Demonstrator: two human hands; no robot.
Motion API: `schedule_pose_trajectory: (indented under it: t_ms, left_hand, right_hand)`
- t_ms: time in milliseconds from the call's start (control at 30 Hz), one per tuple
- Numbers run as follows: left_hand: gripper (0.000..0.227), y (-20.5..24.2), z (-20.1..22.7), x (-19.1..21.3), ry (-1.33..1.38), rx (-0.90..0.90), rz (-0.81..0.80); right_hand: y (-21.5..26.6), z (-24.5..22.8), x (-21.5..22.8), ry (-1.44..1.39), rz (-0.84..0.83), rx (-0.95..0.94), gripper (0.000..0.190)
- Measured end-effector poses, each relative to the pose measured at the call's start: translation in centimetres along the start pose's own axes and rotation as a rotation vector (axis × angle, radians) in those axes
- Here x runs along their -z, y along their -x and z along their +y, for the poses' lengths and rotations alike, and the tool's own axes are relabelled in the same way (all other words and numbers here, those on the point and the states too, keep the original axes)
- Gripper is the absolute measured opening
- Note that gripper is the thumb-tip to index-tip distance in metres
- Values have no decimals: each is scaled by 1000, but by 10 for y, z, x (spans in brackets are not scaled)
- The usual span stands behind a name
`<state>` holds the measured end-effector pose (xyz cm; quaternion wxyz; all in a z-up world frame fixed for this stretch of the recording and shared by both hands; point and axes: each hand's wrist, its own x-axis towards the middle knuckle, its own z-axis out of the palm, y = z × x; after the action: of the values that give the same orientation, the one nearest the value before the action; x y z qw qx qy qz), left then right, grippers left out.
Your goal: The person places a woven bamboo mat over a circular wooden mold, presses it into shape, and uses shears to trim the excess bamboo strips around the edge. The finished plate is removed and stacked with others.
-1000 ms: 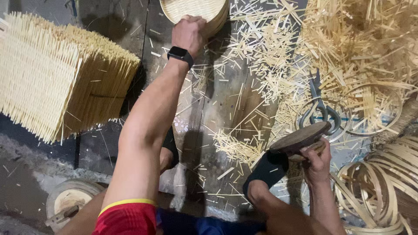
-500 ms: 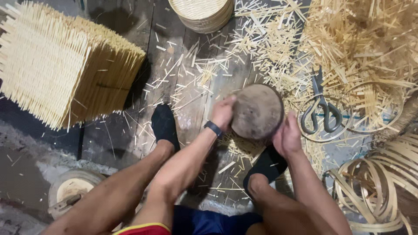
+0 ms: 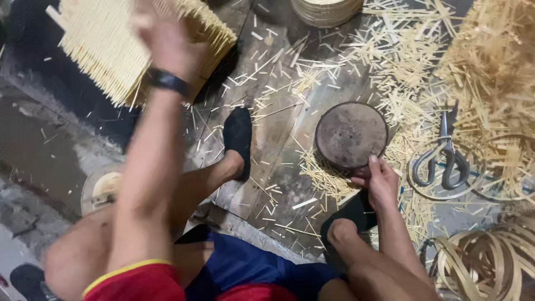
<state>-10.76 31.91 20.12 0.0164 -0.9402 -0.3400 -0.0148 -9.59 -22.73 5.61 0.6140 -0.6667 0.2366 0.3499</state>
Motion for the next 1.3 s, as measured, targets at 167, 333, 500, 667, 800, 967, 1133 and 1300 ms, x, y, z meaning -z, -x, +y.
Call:
schedule_pose_trajectory:
  t_ms: [167,333,500,667,800,967,1133,1300]
  left_hand:
    - [25,-14,-107,28,-10,-55,-97]
    - [25,5,-98,20,-15,-263,342]
    - [12,45,-35,0,-15,-481,357]
    - [53,51,-27,14,94,-362,356]
    - [58,44,-52,21,166,-165,76]
    - [62,34,-83,18,533,-31,226]
    - [29,55,-133,27,367,685,213]
    - [12,51,-153,13,371,673,289]
  right_hand:
    - [-9,16,10,-99,-6,-48,41]
    - [-16,30,14,-100,-56,-3,43]
    - [-16,35,19,-110,-71,12,44]
    - [-14,34,21,-128,-77,-6,38]
    - [-11,30,18,-139,-87,-2,38]
    - [-4,23,18,-69,-32,-58,38]
    - [-3,19,18,-108,-93,-16,43]
    - [-3,28,22,-131,-110,-6,42]
